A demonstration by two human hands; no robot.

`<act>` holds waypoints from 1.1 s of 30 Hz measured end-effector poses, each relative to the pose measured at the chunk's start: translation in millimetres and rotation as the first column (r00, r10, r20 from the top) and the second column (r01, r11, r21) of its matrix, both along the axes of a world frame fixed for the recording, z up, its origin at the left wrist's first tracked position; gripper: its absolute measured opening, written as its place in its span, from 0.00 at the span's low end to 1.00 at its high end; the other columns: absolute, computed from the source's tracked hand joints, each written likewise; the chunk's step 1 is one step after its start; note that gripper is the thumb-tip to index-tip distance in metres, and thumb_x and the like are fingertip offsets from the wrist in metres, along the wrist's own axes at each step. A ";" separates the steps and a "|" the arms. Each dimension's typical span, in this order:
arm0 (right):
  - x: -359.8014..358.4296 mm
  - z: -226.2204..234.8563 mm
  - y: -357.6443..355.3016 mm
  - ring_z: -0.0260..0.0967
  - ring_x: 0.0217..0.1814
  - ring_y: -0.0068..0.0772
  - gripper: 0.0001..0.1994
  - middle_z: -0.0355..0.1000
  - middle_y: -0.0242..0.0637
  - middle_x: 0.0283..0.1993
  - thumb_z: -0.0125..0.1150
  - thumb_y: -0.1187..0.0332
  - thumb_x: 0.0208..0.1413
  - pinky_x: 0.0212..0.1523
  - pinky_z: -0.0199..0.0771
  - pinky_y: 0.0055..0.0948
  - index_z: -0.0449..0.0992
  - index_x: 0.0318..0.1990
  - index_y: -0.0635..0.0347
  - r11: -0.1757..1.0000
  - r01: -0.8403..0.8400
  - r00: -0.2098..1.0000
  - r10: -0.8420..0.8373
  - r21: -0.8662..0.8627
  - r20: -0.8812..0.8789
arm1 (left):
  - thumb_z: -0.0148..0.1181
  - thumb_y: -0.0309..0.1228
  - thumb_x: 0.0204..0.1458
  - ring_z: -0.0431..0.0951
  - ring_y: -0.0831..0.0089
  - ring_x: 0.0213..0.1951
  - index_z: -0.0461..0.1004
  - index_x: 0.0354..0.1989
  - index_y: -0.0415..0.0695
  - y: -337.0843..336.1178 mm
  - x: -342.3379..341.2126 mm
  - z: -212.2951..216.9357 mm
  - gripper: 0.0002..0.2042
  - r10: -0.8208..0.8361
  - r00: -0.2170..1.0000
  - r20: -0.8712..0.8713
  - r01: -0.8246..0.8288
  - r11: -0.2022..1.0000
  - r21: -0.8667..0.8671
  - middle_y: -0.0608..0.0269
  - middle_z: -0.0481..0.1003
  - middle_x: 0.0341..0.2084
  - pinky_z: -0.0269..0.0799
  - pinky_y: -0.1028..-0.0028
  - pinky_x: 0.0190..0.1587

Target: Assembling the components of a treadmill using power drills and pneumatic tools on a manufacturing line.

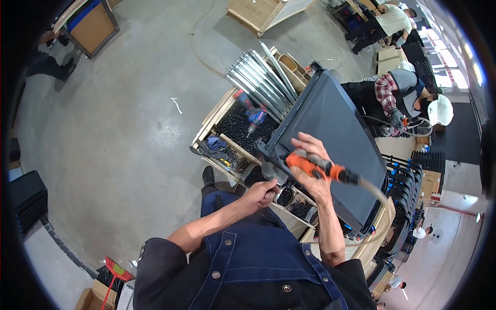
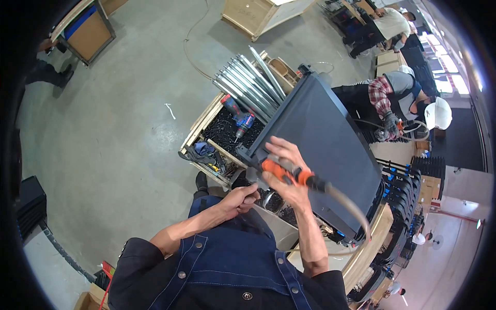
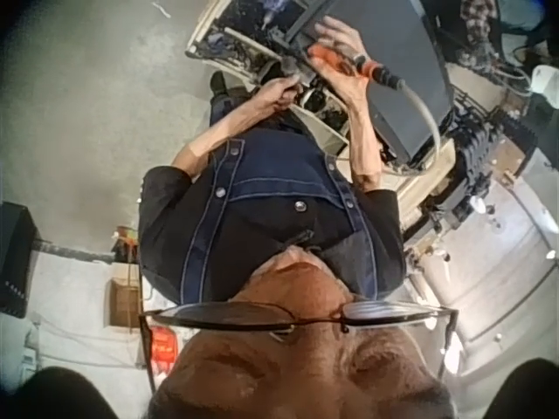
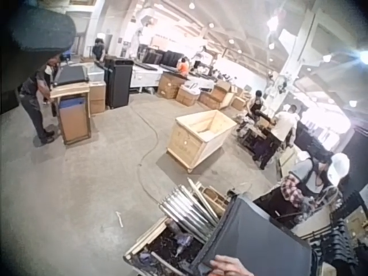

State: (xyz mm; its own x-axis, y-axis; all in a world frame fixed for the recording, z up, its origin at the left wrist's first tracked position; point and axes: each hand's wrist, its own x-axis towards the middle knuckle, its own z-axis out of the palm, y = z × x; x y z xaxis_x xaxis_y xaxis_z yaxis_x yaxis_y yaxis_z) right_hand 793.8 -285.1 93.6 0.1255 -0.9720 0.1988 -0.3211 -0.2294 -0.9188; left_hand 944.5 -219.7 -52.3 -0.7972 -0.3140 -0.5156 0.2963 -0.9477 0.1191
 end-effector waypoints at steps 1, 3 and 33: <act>-3.8 5.1 9.4 0.70 0.63 0.42 0.29 0.70 0.46 0.62 0.70 0.81 0.43 0.60 0.74 0.41 0.72 0.56 0.56 0.998 0.017 0.991 -0.025 -0.063 -0.131 | 0.48 0.48 0.68 0.52 0.87 0.13 0.71 0.34 0.45 0.5 -0.8 -5.1 0.19 -0.005 1.000 0.017 0.005 1.000 -0.024 0.78 0.56 0.14 0.42 0.80 0.15; -17.1 3.8 44.0 0.71 0.63 0.44 0.31 0.62 0.47 0.66 0.76 0.69 0.48 0.62 0.74 0.44 0.69 0.60 0.57 0.980 0.194 0.968 -0.184 -0.044 0.173 | 0.46 0.45 0.69 0.54 0.86 0.14 0.71 0.35 0.44 7.9 -9.7 -7.7 0.18 -0.055 0.996 0.072 0.057 0.998 -0.022 0.76 0.60 0.16 0.44 0.81 0.15; -617.6 -238.2 608.7 0.76 0.42 0.30 0.19 0.77 0.38 0.39 0.71 0.77 0.44 0.44 0.75 0.30 0.76 0.46 0.61 -0.167 0.972 -0.147 -0.980 0.163 -0.131 | 0.58 0.32 0.61 0.78 0.57 0.51 0.73 0.48 0.41 142.9 -348.6 -267.1 0.11 -0.431 0.742 0.513 0.535 0.842 -0.066 0.52 0.77 0.45 0.78 0.57 0.53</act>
